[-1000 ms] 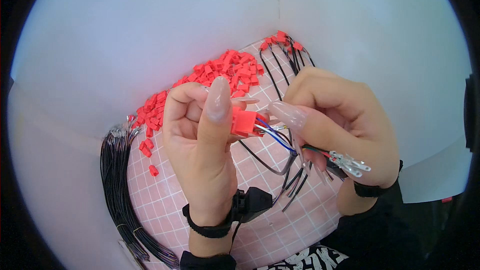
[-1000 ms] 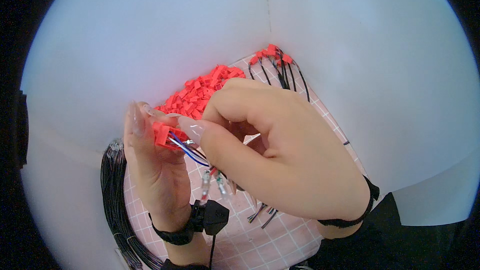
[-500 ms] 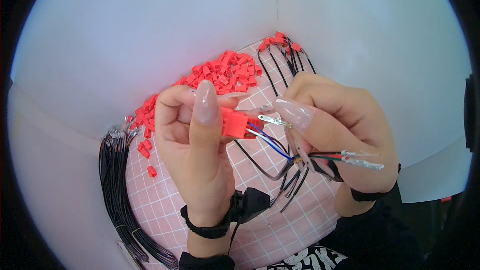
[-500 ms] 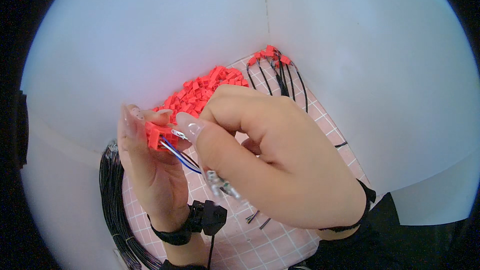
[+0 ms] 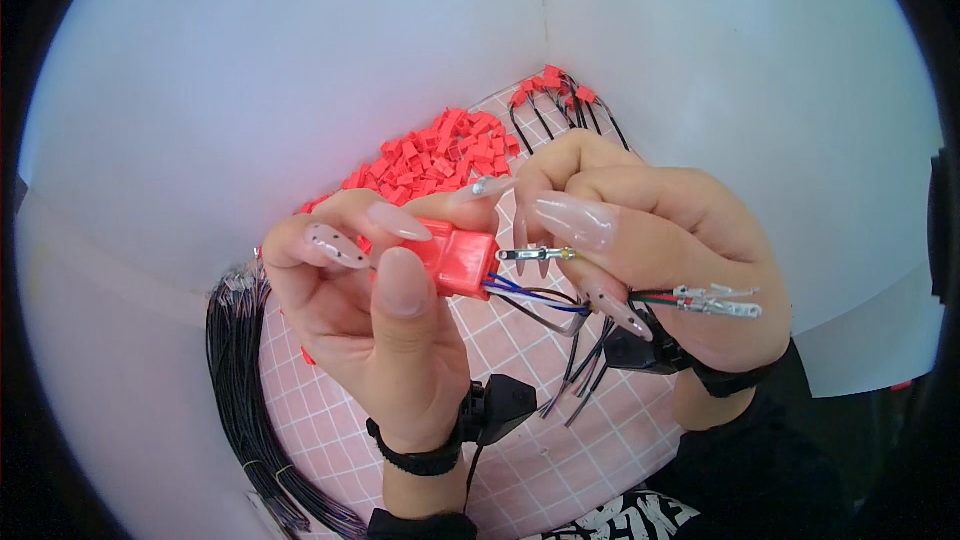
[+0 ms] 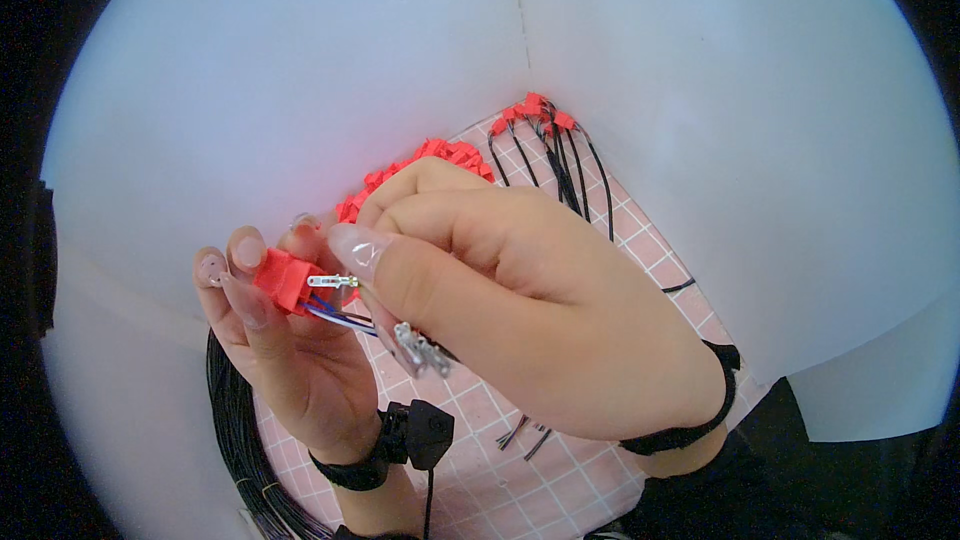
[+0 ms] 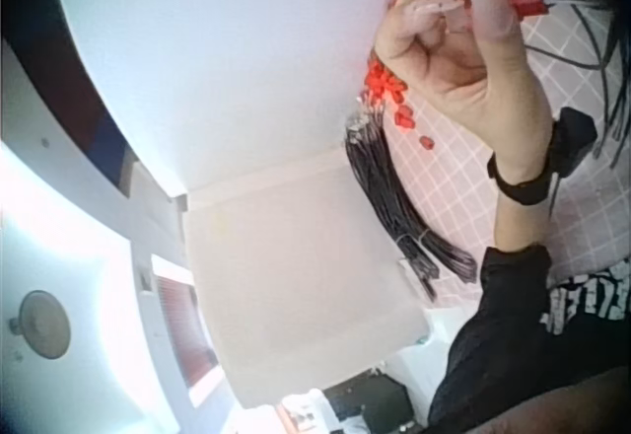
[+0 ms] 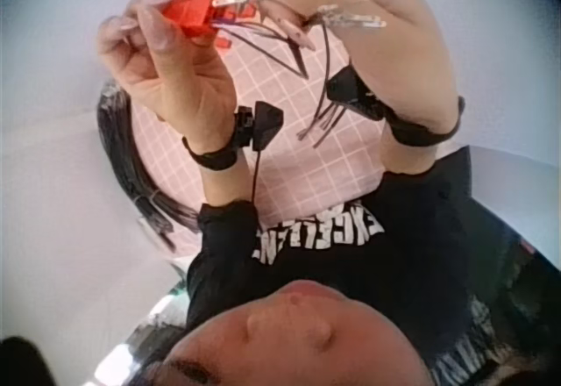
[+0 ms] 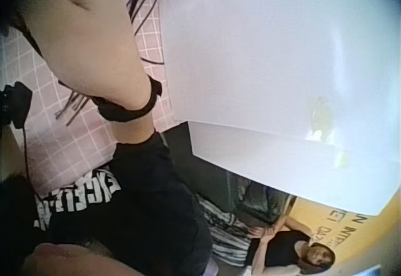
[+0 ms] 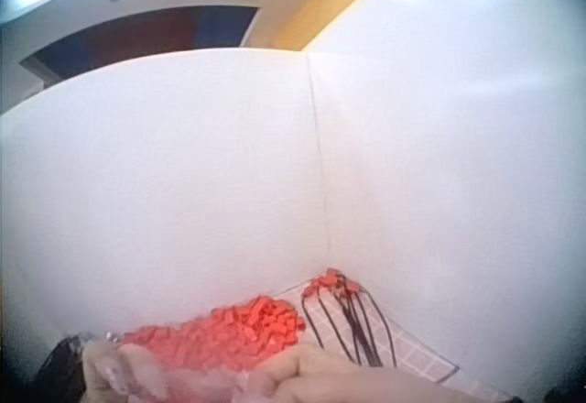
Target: The recorder is assembling a wiring harness by inserting metal terminal pins into a red plastic connector housing.
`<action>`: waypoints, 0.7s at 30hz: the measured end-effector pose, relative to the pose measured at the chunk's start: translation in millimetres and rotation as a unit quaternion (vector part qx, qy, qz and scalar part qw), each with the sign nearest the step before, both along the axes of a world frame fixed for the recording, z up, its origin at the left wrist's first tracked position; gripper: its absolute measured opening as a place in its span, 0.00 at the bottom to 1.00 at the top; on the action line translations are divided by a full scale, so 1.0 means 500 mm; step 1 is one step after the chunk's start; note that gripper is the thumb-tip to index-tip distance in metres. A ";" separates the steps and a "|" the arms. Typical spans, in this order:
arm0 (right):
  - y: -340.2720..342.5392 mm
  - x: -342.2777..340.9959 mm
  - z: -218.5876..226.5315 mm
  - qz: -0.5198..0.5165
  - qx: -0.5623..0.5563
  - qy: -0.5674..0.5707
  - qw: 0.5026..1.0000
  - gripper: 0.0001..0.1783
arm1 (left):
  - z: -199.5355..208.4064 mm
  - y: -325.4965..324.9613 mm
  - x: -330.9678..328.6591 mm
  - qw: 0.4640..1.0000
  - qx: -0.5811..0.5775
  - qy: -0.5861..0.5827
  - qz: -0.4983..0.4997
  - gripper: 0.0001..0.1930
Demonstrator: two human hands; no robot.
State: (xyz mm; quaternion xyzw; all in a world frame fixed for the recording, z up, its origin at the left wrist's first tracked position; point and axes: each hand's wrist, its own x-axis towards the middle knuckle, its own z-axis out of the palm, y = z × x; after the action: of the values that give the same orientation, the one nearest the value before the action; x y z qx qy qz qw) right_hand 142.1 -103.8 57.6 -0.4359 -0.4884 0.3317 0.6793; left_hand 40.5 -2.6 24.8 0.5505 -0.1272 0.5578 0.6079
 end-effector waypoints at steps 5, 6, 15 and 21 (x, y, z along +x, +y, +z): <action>0.004 -0.003 -0.006 0.001 0.011 -0.006 1.000 0.16 | 0.003 -0.012 0.009 0.996 -0.083 -0.040 0.004 0.15; 0.005 -0.004 -0.008 0.000 0.012 -0.006 1.000 0.16 | 0.001 -0.011 0.009 0.997 -0.075 -0.034 0.002 0.15; 0.007 0.015 -0.015 -0.036 0.020 -0.149 0.988 0.14 | -0.007 -0.004 0.005 0.983 0.119 0.006 0.138 0.07; 0.017 0.004 -0.028 -0.077 0.039 -0.133 0.987 0.11 | -0.007 -0.006 0.001 0.961 0.173 0.025 0.214 0.09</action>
State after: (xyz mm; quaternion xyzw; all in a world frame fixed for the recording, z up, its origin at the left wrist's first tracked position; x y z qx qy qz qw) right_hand 143.9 -95.5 43.8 -0.4858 -0.5522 0.1984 0.6479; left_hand 40.9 -5.6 21.3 0.6757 -0.0858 0.6302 0.3728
